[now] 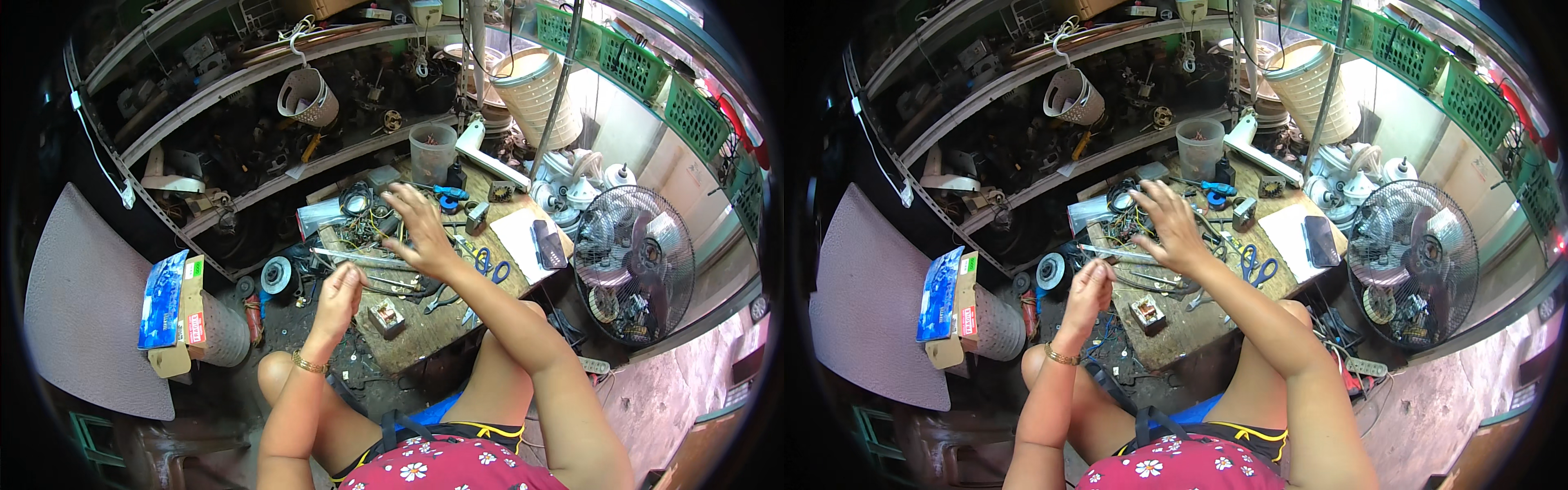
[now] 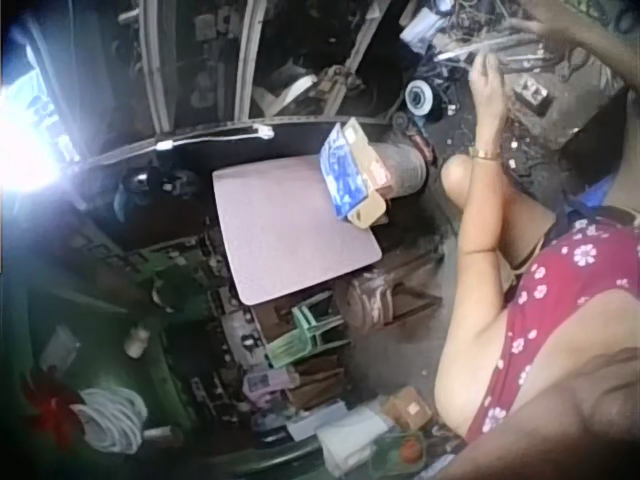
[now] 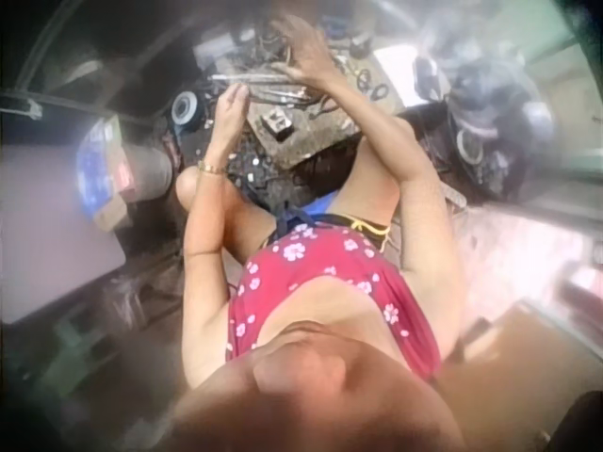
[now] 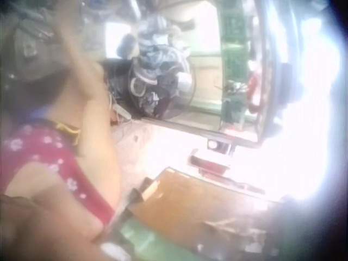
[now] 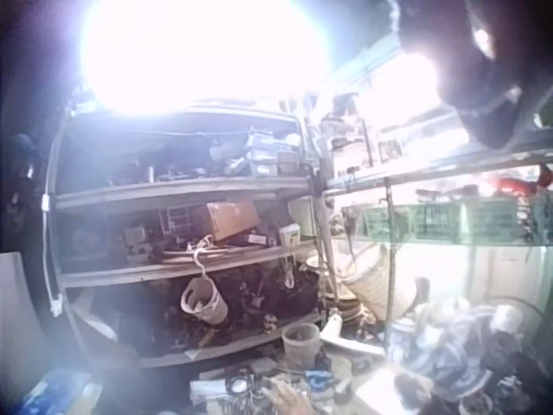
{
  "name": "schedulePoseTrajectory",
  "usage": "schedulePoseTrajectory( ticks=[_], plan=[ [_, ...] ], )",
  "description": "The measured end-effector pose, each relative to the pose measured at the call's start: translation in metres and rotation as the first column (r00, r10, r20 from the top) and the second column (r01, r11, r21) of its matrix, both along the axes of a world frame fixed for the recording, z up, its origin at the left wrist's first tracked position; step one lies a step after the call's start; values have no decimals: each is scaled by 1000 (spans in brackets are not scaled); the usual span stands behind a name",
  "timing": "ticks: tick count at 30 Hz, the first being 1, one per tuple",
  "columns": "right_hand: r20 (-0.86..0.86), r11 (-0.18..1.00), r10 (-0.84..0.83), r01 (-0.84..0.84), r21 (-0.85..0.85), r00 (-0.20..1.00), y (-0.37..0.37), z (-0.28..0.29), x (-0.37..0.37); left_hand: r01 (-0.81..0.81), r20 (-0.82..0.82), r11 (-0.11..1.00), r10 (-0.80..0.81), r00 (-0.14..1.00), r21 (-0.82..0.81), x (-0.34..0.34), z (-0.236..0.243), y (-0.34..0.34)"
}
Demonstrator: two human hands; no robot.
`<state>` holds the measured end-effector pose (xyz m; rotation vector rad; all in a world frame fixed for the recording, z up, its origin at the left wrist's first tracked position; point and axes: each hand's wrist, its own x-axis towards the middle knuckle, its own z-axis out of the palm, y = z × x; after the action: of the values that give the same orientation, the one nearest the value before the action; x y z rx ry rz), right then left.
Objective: The person works on an electrical component by hand, using a small wire and pliers to manipulate parts of the assembly on a cluttered workbench.
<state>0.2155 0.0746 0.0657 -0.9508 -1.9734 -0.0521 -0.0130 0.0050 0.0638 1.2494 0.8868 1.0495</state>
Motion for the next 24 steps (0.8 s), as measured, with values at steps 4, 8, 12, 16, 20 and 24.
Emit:
schedulePoseTrajectory(
  ticks=[4, 8, 12, 16, 20, 24],
  plan=[
    [-212, 987, 146, -129, 93, 966, 0, -1, -23, -112, 721, 993, 110, 684, -46, -9, 21, 15],
    [-132, 965, 217, -232, -118, 967, -37, -29, -62, -249, 815, 966, 193, 547, -62, -27, 4, 45],
    [-20, 842, 279, -255, -476, 960, -79, -36, -66, -416, 751, 890, 402, 523, -187, -18, 5, 55],
    [41, 673, 379, -245, -698, 925, -108, -9, -54, -626, 171, 454, 707, 686, 634, -24, 12, 58],
    [531, 914, 241, -7, -405, 812, -91, 15, -1, 206, -620, 647, 515, 592, 734, -11, 5, 28],
    [790, 986, 164, -83, -143, 590, -62, 61, 32, 562, -862, 687, 192, 470, 460, -26, 5, 10]
  ],
)
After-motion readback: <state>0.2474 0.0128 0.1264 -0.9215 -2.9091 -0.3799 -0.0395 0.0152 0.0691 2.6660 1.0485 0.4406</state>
